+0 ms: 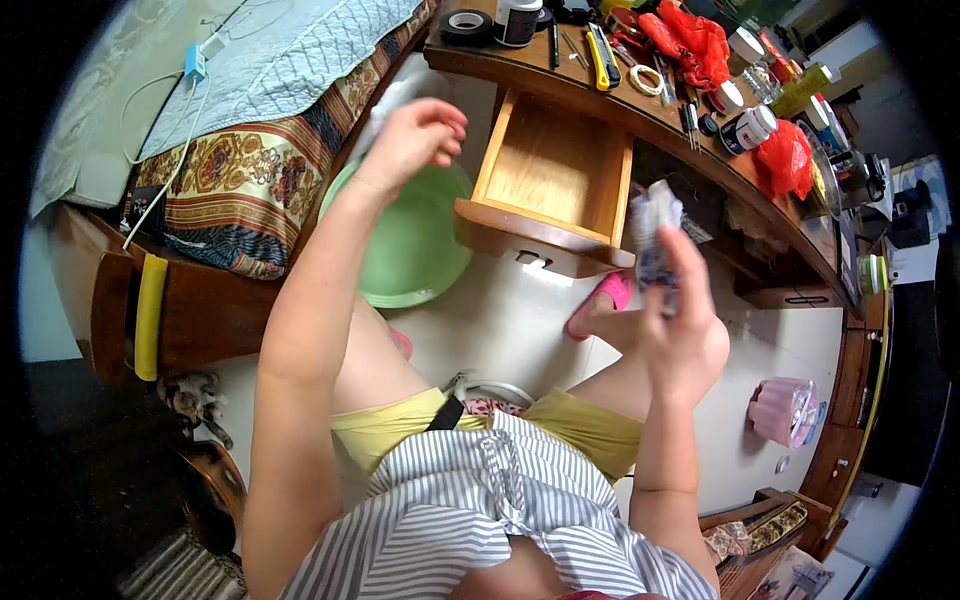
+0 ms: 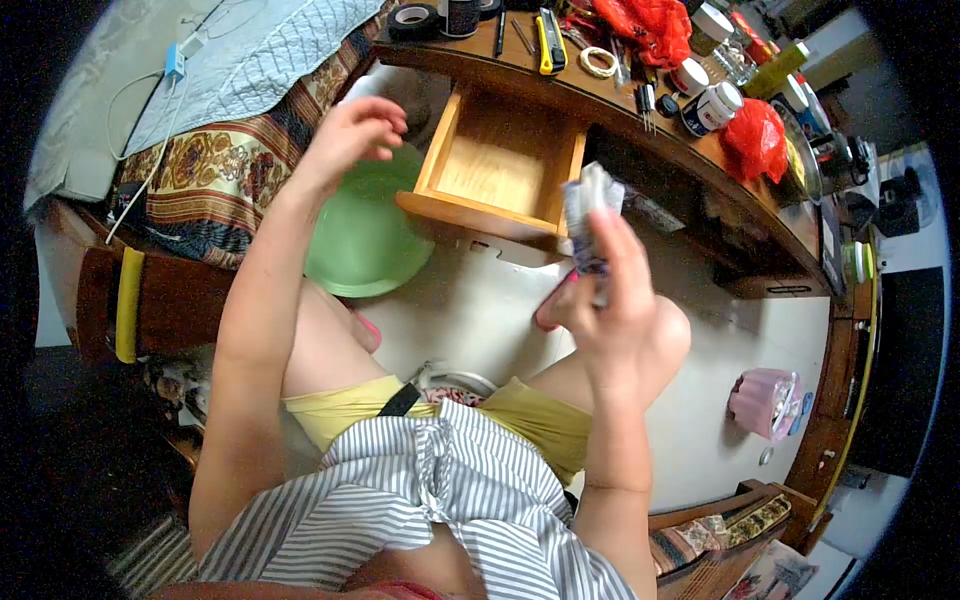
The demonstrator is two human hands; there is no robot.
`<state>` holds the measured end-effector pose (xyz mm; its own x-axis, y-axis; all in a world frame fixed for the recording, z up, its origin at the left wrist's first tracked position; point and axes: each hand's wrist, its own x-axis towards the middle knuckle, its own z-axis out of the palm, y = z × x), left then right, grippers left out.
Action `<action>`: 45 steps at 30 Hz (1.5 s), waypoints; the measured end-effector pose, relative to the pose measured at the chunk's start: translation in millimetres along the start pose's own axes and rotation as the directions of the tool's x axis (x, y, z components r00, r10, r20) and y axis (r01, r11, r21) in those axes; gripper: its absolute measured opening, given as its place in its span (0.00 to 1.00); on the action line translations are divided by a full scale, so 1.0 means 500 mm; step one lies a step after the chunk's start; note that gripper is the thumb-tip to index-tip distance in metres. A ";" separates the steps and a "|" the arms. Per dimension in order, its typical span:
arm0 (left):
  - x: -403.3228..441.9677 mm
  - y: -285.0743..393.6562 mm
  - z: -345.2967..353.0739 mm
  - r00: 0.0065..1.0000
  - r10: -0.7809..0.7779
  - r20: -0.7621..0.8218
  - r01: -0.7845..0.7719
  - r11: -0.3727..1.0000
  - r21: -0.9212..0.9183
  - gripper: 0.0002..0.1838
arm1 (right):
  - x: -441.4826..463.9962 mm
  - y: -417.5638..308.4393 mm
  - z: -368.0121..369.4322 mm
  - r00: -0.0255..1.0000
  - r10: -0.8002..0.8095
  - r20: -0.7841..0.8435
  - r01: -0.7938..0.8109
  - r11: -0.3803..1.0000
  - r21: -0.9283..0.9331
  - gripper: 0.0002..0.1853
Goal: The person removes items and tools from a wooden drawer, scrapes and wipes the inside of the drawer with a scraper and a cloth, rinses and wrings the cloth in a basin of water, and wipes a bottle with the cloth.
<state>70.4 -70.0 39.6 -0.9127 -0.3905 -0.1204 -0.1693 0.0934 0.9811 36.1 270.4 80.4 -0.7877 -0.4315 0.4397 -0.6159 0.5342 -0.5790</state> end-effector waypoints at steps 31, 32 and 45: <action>-0.037 -0.038 0.113 0.955 0.294 -0.039 -0.209 0.761 0.614 0.13 | -0.052 -0.033 0.223 0.929 -0.331 0.165 0.366 0.884 -0.290 0.27; -0.034 -0.032 0.107 0.965 0.258 -0.049 -0.184 0.796 0.577 0.14 | -0.042 -0.041 0.219 0.925 -0.335 0.179 0.374 0.887 -0.270 0.27; -0.046 -0.077 0.072 0.930 0.138 0.341 -0.352 0.610 0.710 0.67 | 0.213 0.207 0.136 0.874 -0.331 0.355 0.376 0.924 -0.064 0.24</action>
<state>84.6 -31.4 -1.1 -0.9989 -0.0375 -0.0277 -0.0465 0.8447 0.5333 -110.4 230.4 20.4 -0.4794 -0.8122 0.3324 -0.8666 0.3783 -0.3256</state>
